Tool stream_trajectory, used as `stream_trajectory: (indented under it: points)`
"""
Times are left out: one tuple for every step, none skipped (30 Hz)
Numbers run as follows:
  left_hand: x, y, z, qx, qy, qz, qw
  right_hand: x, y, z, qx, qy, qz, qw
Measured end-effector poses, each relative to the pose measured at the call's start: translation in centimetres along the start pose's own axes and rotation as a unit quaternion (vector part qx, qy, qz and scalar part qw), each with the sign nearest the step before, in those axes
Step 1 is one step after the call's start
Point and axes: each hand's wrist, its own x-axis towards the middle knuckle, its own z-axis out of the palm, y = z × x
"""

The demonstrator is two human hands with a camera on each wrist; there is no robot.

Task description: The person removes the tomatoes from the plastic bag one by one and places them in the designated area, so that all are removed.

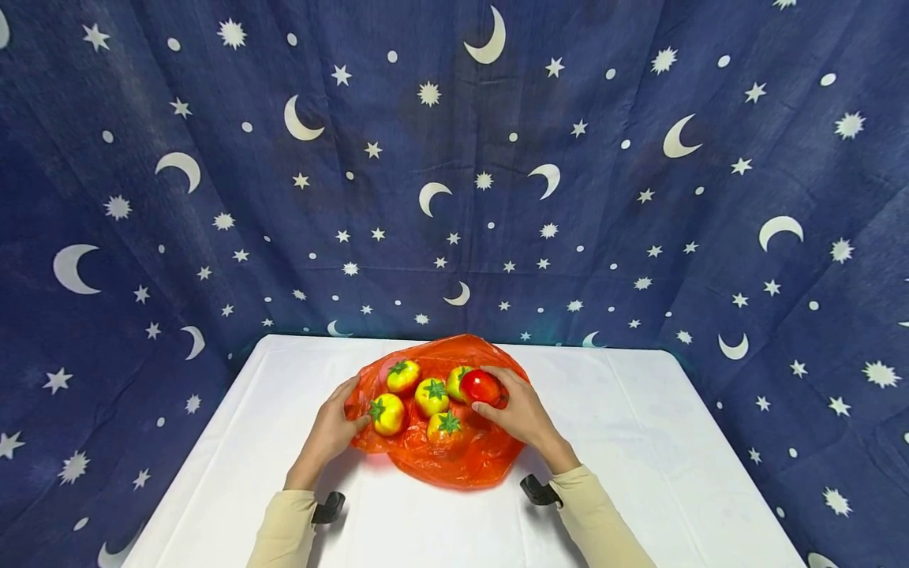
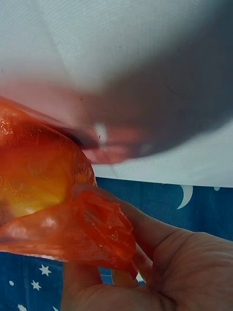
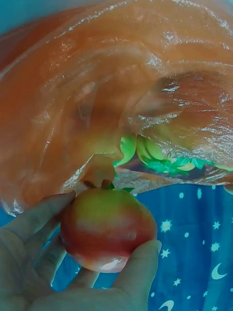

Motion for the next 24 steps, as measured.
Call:
stream_trajectory:
  points:
    - [0.0,0.0,0.0,0.000,-0.001,-0.001,1.0000,0.0,-0.1,-0.1,0.005,0.003,-0.003,1.0000]
    - [-0.1,0.0,0.0,0.000,-0.003,-0.004,1.0000,0.0,-0.2,-0.1,0.009,0.005,-0.005,0.9999]
    - [-0.1,0.0,0.0,0.001,-0.005,-0.005,1.0000,0.0,-0.2,-0.2,0.010,0.007,-0.006,0.9999]
    - [-0.1,0.0,0.0,0.001,-0.006,-0.007,1.0000,0.0,-0.3,-0.3,0.010,0.009,-0.007,0.9999]
    - [-0.2,0.0,0.0,0.002,-0.007,-0.006,1.0000,-0.1,-0.4,-0.4,0.008,0.010,-0.007,0.9999]
    - [-0.2,0.0,0.0,0.003,-0.006,-0.005,1.0000,-0.1,-0.4,-0.5,0.009,0.012,-0.008,0.9999]
    - [-0.2,-0.1,0.0,0.004,-0.006,-0.003,1.0000,-0.1,-0.5,-0.6,0.012,0.013,-0.010,0.9998]
    - [-0.2,-0.1,0.0,0.003,-0.005,-0.001,1.0000,-0.1,-0.6,-0.7,0.014,0.014,-0.010,0.9997]
    - [-0.2,-0.1,0.0,0.003,-0.004,0.002,1.0000,0.0,-0.7,-0.9,0.016,0.016,-0.012,0.9997]
    - [-0.2,-0.1,0.0,0.002,-0.002,0.005,1.0000,0.0,-0.8,-1.0,0.020,0.019,-0.015,0.9995]
    - [-0.2,-0.1,0.0,0.001,0.000,0.008,1.0000,0.1,-0.8,-1.2,0.024,0.022,-0.019,0.9993]
    - [-0.2,-0.1,0.0,0.000,0.001,0.010,1.0000,0.1,-0.9,-1.4,0.028,0.025,-0.022,0.9990]
    - [-0.1,-0.1,0.0,0.001,0.002,0.012,0.9999,0.2,-0.9,-1.6,0.030,0.028,-0.025,0.9988]
    - [-0.1,-0.2,0.0,-0.001,0.002,0.013,0.9999,0.2,-1.0,-1.8,0.032,0.032,-0.026,0.9986]
    - [-0.1,-0.1,-0.1,-0.001,0.003,0.013,0.9999,0.2,-1.0,-2.0,0.034,0.036,-0.027,0.9984]
    - [0.0,-0.1,-0.1,-0.001,0.002,0.012,0.9999,0.2,-1.0,-2.2,0.035,0.041,-0.029,0.9981]
    - [0.0,-0.1,-0.1,0.000,0.000,0.011,0.9999,0.2,-1.0,-2.4,0.037,0.044,-0.028,0.9979]
    - [0.0,-0.1,-0.1,0.000,-0.001,0.010,1.0000,0.2,-1.0,-2.5,0.039,0.048,-0.028,0.9977]
    - [0.0,-0.1,-0.1,0.000,-0.002,0.009,1.0000,0.2,-1.0,-2.7,0.041,0.052,-0.027,0.9974]
    - [0.1,0.0,-0.1,-0.001,-0.003,0.007,1.0000,0.2,-1.0,-2.9,0.044,0.056,-0.024,0.9972]
    - [0.1,0.0,-0.1,-0.002,-0.004,0.006,1.0000,0.2,-0.9,-3.1,0.049,0.060,-0.020,0.9968]
    - [0.1,0.1,-0.1,-0.003,-0.005,0.006,1.0000,0.1,-0.9,-3.3,0.054,0.062,-0.015,0.9965]
    - [0.1,0.1,-0.1,-0.003,-0.006,0.007,1.0000,0.1,-0.8,-3.5,0.059,0.065,-0.008,0.9961]
    - [0.1,0.2,-0.1,-0.004,-0.007,0.007,0.9999,0.0,-0.7,-3.6,0.063,0.067,-0.004,0.9957]
